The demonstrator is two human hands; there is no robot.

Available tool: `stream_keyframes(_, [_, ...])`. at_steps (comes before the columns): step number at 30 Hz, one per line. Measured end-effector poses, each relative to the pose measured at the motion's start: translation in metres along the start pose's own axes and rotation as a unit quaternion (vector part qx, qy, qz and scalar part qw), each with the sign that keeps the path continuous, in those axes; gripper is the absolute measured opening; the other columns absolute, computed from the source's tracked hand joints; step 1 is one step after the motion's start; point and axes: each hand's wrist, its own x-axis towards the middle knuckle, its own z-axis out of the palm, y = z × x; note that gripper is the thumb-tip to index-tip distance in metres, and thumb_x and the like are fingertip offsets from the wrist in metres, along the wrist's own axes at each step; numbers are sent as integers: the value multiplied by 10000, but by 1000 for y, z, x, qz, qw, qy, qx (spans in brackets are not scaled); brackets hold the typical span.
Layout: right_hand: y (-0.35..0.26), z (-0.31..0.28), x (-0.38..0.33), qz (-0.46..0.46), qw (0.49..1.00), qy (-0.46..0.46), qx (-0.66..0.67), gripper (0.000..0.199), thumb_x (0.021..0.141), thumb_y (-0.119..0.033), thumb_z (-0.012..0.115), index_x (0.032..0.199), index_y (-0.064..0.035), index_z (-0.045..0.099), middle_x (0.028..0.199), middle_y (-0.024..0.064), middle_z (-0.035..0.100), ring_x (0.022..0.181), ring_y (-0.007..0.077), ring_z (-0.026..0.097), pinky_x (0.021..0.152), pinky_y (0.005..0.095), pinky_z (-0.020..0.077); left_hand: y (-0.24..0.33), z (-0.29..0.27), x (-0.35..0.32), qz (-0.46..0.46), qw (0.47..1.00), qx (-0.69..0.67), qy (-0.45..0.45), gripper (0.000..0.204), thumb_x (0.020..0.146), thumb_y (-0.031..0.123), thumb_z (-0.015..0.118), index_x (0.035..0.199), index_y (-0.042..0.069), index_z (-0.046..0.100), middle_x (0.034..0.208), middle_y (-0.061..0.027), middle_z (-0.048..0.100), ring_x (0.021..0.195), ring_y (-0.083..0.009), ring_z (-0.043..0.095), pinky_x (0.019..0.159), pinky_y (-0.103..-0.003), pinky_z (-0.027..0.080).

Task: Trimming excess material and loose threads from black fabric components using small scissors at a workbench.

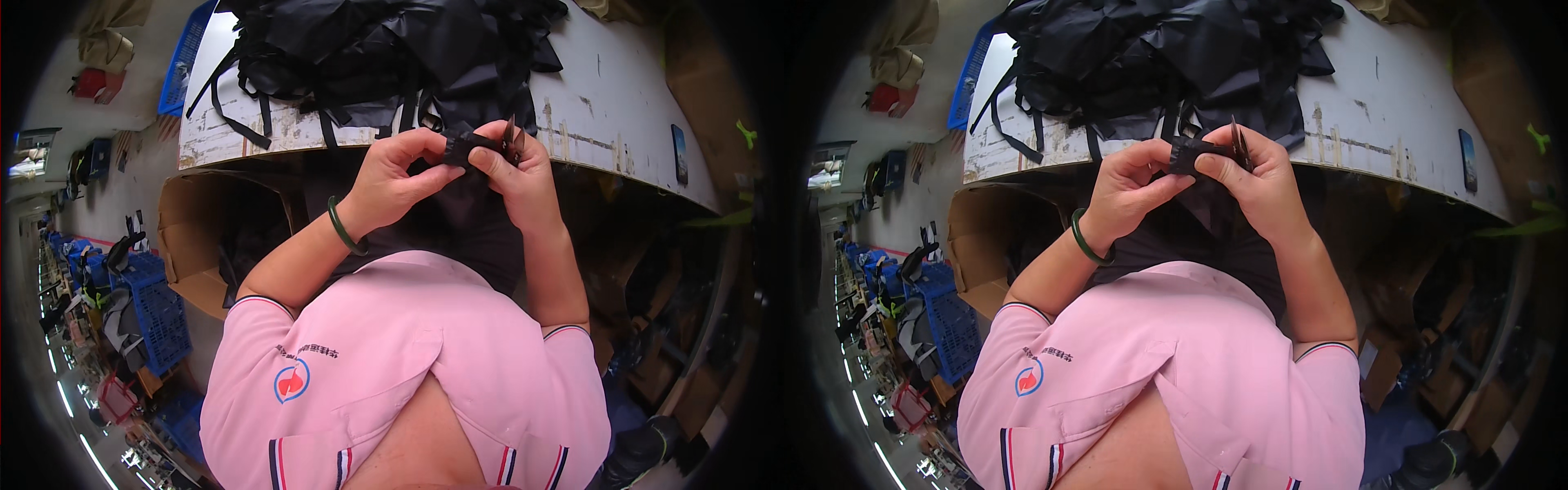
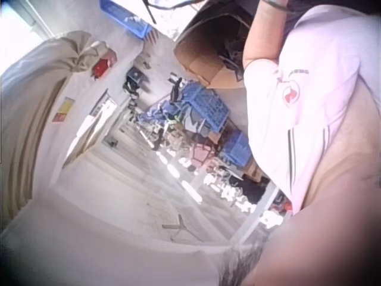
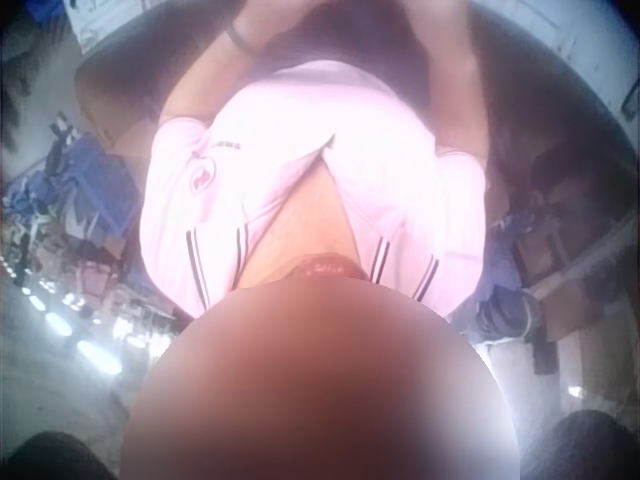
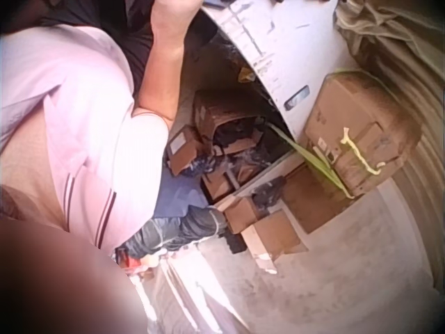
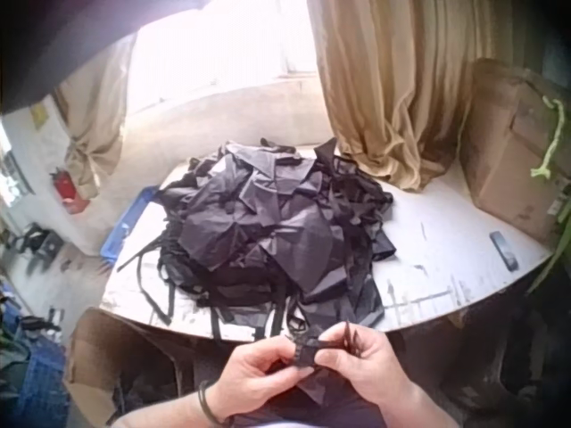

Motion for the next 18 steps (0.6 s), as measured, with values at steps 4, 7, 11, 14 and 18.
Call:
stream_keyframes(4, [6,0,-4,61,994,5,88,118,855,-95,650,960,-46,629,719,-65,538,531,-7,400,472,146,316,0,-1,2,-31,996,-80,26,129,787,2,681,908,-1,634,914,-18,610,762,-58,542,696,-202,440])
stream_keyframes(7, [6,8,-8,111,980,45,162,137,869,-116,634,989,-52,614,669,-74,497,456,-15,333,394,149,228,-8,-5,2,8,999,-46,19,112,785,-22,664,891,6,641,984,-47,599,800,-59,545,711,-199,440])
stream_keyframes(11, [19,-1,-7,236,930,19,280,129,871,-133,626,984,-83,590,637,-85,454,430,-17,326,366,147,205,-5,-3,1,-31,996,-83,2,102,770,-44,637,856,10,627,990,-92,616,1002,-151,559,900,-298,416])
stream_keyframes(14, [25,-8,-1,277,899,-107,322,129,849,-86,629,962,-95,566,637,-82,446,429,-13,310,371,151,194,-6,-2,2,8,992,-106,-71,129,775,-51,649,891,4,636,992,-71,620,910,-116,569,802,-254,447])
stream_keyframes(18, [12,-8,3,275,901,-139,304,156,850,-99,636,985,-72,562,677,-65,472,457,-7,327,381,160,204,-8,-8,1,24,992,-86,-85,121,772,-50,655,879,2,632,949,-61,630,898,-121,575,800,-256,448])
